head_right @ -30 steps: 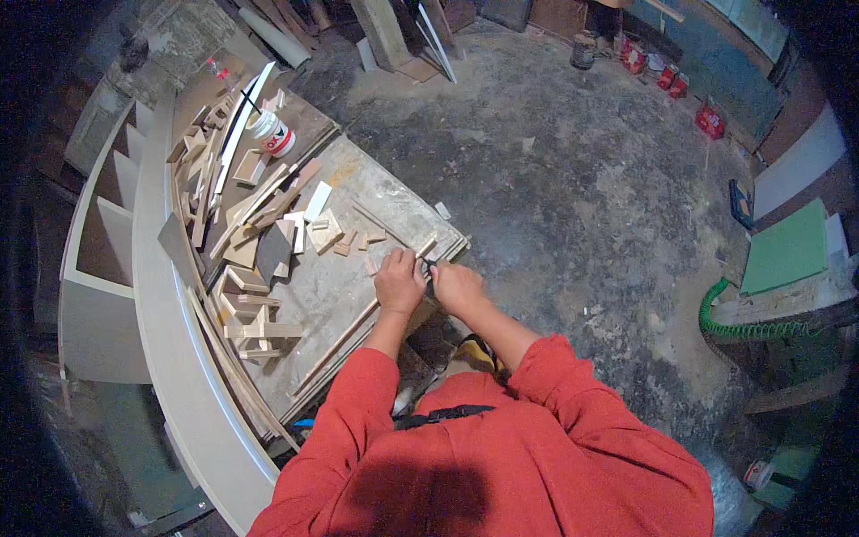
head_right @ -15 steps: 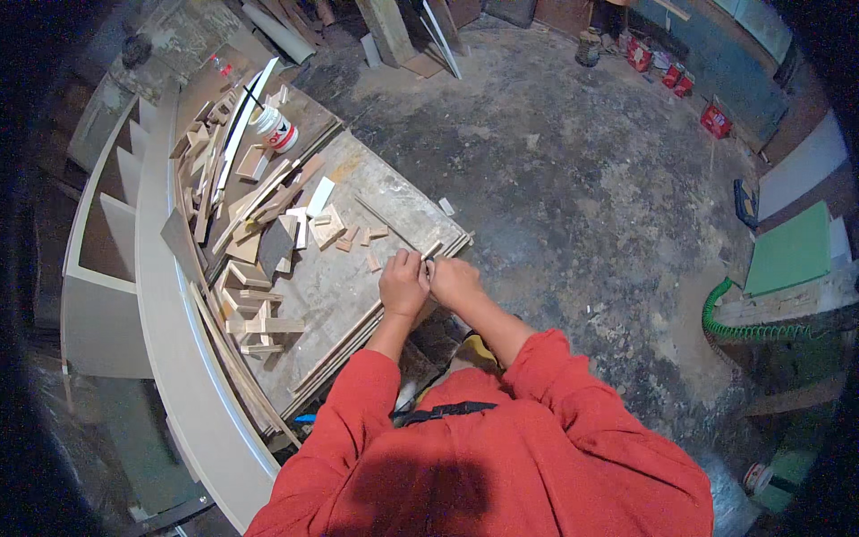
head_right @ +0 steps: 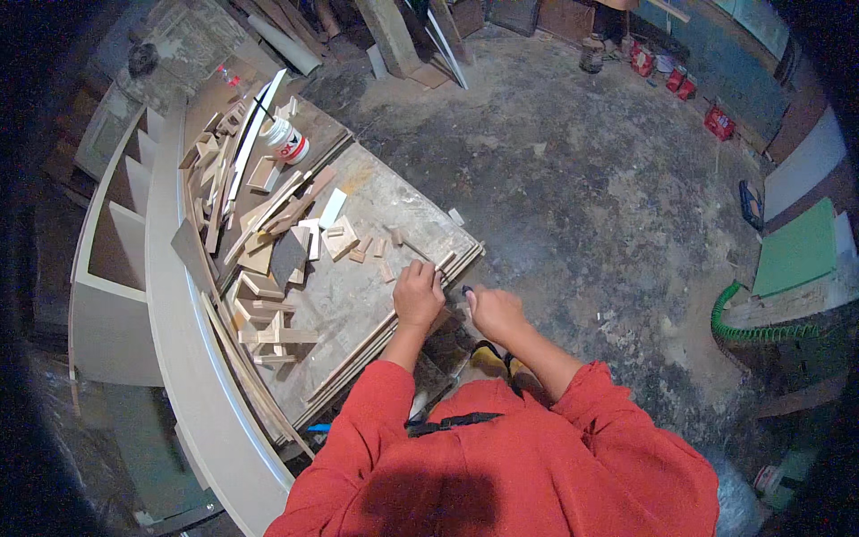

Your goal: Shaping or scraping a wooden joint using a hand tool.

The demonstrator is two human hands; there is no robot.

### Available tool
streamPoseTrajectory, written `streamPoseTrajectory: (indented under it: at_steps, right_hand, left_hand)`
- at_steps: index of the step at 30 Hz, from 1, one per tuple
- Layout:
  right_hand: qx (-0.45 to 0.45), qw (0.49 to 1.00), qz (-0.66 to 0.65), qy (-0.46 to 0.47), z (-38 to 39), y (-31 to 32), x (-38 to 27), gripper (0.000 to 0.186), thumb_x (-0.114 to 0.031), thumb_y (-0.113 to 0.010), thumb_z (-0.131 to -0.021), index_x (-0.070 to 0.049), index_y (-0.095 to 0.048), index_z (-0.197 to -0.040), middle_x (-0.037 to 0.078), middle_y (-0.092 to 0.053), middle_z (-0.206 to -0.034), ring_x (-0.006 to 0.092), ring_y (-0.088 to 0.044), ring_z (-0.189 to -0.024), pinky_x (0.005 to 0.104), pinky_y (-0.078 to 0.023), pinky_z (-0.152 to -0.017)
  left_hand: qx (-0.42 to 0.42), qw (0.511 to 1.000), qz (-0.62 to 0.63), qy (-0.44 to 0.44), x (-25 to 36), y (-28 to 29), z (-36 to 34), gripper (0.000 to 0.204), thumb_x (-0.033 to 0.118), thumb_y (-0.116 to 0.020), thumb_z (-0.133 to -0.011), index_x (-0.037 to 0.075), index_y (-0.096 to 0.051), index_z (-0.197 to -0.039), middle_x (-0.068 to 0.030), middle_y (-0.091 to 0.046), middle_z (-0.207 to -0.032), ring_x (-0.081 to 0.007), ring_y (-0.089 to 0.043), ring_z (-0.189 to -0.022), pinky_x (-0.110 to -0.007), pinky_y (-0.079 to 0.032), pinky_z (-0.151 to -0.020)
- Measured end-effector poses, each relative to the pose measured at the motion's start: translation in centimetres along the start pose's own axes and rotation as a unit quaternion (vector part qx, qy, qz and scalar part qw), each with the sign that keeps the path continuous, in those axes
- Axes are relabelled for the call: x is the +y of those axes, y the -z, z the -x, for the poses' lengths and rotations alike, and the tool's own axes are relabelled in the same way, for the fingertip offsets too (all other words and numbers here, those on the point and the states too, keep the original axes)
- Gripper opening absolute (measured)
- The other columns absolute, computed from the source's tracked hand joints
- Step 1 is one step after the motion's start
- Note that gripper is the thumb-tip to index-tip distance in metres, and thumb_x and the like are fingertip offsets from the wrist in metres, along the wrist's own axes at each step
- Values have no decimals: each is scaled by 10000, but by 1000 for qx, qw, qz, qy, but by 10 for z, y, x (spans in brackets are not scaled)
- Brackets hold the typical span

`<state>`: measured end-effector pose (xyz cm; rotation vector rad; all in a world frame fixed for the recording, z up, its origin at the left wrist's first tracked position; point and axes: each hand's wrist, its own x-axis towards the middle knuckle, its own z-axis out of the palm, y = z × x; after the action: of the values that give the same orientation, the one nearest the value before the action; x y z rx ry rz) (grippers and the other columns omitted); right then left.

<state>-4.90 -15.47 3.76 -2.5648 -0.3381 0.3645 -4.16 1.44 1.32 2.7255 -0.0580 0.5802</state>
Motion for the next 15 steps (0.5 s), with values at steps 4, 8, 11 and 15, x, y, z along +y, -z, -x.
streamPoseTrajectory:
  at_steps: [4, 8, 11, 15]
  right_hand:
    - [12, 1000, -12, 0, -23, -18, -3, 417, -357, -418, -970, -17, -640, -878, 251, -656, -817, 432, -642, -797, 542, -495, -724]
    - [23, 999, -22, -15, -25, -16, -9, 406, -349, -431, -961, -24, -661, -881, 247, -661, -832, 431, -645, -808, 534, -500, -726]
    - [6, 1000, -11, -17, -17, -4, -17, 400, -343, -439, -955, -25, -668, -877, 243, -664, -853, 424, -648, -819, 528, -503, -727]
    - [43, 999, -27, 6, -36, -16, -21, 404, -352, -437, -957, -24, -656, -868, 247, -657, -816, 422, -647, -781, 532, -498, -692]
  left_hand:
    - [1, 1000, 4, 3, 2, -1, -7, 122, 129, -659, -761, 73, -577, -832, -113, -545, -852, -321, -563, -801, -430, -481, -688]
    - [-2, 1000, -1, 28, 1, 0, -6, 116, 134, -650, -776, 69, -578, -838, -119, -547, -864, -329, -565, -819, -436, -481, -699]
    - [-17, 999, -9, 28, -1, 0, -8, 115, 127, -649, -769, 68, -579, -838, -117, -547, -863, -329, -567, -826, -436, -483, -701]
    - [-2, 1000, 5, 12, -3, -2, -7, 117, 120, -649, -757, 70, -584, -841, -119, -547, -864, -330, -567, -822, -435, -482, -701]
